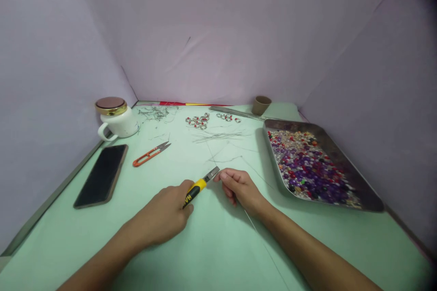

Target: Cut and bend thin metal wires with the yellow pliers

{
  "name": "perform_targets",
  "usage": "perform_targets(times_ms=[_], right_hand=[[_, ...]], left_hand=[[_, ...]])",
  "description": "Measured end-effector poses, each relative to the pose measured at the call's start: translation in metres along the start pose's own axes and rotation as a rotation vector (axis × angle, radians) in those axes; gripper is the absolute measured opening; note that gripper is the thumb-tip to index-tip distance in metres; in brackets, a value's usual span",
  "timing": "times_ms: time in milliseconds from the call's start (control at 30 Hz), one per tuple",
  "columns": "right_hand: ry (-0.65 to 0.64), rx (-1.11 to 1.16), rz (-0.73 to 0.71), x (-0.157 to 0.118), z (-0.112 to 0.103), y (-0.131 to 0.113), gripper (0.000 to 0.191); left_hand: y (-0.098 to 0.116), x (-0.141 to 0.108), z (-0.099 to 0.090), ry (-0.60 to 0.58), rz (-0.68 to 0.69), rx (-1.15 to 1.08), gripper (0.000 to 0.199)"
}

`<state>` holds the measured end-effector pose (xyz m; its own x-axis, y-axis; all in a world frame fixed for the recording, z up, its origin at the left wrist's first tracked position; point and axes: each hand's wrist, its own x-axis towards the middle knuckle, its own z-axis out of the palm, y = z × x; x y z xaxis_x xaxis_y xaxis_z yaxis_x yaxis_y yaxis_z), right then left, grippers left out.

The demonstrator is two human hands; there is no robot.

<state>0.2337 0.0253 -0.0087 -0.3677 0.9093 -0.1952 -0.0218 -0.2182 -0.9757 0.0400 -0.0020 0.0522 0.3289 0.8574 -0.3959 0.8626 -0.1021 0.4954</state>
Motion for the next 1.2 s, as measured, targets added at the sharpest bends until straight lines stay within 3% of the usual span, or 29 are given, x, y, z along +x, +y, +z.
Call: perform_targets(times_ms=[133,233,367,533,700,867,1000,1200], right_hand=[[-0.002,0.026,-0.039,0.000,0.000,0.000,0.030],[0.001,0.073,-0.050,0.000,-0.002,0.001,0.029],[-0.003,0.111,-0.034,0.001,-0.004,0.002,0.027],[0.016,0.130,0.024,0.001,-0.003,-0.002,0.024],[0.014,0.156,0.067,0.001,-0.001,-0.007,0.018],[-0.071,0.266,0.128,0.000,-0.005,-0.009,0.020],[-0.176,0.443,0.258,0.002,-0.009,-0.009,0.020],[-0.204,0.559,0.305,0.003,-0.010,-0.007,0.020]], left_hand=[[-0.005,0.002,0.002,-0.182,-0.009,-0.375,0.007],[-0.010,0.007,0.007,-0.384,-0.091,-0.759,0.020],[-0.014,0.011,0.012,-0.500,-0.085,-1.040,0.034],[-0.014,0.011,0.016,-0.415,-0.020,-0.917,0.029],[-0.017,0.009,0.019,-0.403,-0.016,-0.793,0.026],[-0.015,0.008,0.015,-0.402,0.017,-0.767,0.024],[-0.011,0.008,0.010,-0.401,0.071,-0.746,0.023],[-0.010,0.008,0.009,-0.403,0.078,-0.726,0.019]])
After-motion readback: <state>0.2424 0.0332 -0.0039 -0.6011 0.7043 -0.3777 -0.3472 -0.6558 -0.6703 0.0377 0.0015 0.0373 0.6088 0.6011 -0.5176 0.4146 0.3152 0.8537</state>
